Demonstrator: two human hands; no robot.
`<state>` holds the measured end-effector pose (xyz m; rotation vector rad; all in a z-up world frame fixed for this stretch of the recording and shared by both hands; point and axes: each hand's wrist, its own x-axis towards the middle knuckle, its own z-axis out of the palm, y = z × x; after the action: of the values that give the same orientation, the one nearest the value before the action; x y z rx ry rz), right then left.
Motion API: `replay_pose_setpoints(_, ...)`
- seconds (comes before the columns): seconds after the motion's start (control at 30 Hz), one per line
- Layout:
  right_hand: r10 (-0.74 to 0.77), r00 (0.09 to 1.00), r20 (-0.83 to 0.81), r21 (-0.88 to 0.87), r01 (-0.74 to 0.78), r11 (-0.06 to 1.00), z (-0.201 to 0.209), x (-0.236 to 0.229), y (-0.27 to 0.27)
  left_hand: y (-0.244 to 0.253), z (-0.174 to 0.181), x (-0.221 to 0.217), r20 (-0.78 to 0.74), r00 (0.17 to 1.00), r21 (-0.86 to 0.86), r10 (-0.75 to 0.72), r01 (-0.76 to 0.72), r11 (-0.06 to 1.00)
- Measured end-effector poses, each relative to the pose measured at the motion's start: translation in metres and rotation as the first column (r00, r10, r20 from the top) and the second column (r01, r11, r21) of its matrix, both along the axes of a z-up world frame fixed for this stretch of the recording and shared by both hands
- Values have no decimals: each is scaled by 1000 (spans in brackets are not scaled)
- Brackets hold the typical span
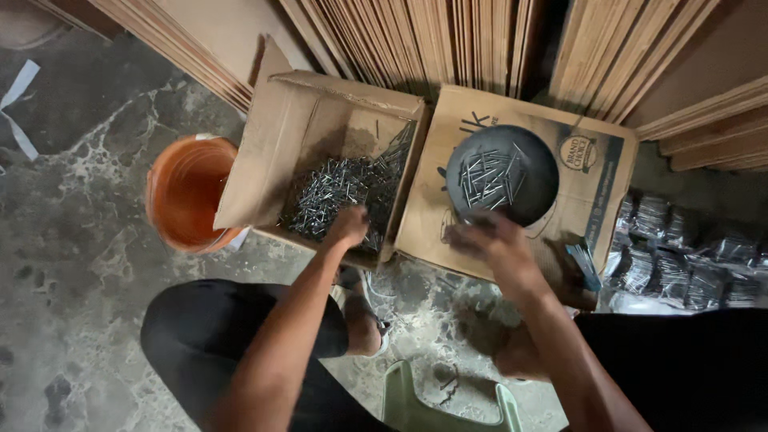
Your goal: The person picks up metal nails from a cardboard box by hand and places them into a small metal pan resting on another box.
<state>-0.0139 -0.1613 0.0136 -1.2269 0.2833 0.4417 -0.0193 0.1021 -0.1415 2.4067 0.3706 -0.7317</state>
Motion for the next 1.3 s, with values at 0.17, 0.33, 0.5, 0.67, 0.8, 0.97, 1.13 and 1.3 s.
replay_pose_setpoints(0.17, 271, 950, -152, -164, -295, 941, 23, 1, 11, 27, -103, -19, -19, 984, 287, -176, 174, 942)
replay_pose_setpoints(0.33, 330, 927, -177, -168, -359, 918, -5, 1, 18, 8, -60, -8, 270, 849, 572, -455, 239, 785)
replay_pose_setpoints(0.5, 317, 917, -242, -266, -376, 887, 6, 1, 33, 12, -126, 12, 307, 800, 649, -516, 220, 728)
replay_pose_setpoints(0.67, 432, 868, -245, -333, -494, 803, 17, 6, 35, 16, -125, 22, 188, 887, 504, -423, 282, 816)
replay_pose_setpoints(0.8, 410, 890, -199, -318, -455, 832, 13, 4, 33, 25, -155, 24, 281, 918, 446, -280, 133, 885)
replay_pose_setpoints(0.97, 471, 866, -167, -357, -499, 790, 18, 2, 30, 26, -86, 31, 346, 934, 284, -85, -18, 959)
replay_pose_setpoints(1.13, 492, 855, -167, -367, -517, 773, 43, 1, 32, 40, -92, 35, 244, 968, 346, -60, -29, 938)
replay_pose_setpoints(1.3, 529, 833, -161, -383, -547, 745, 38, -3, 35, 62, -103, 28, 175, 984, 178, -16, -16, 984)
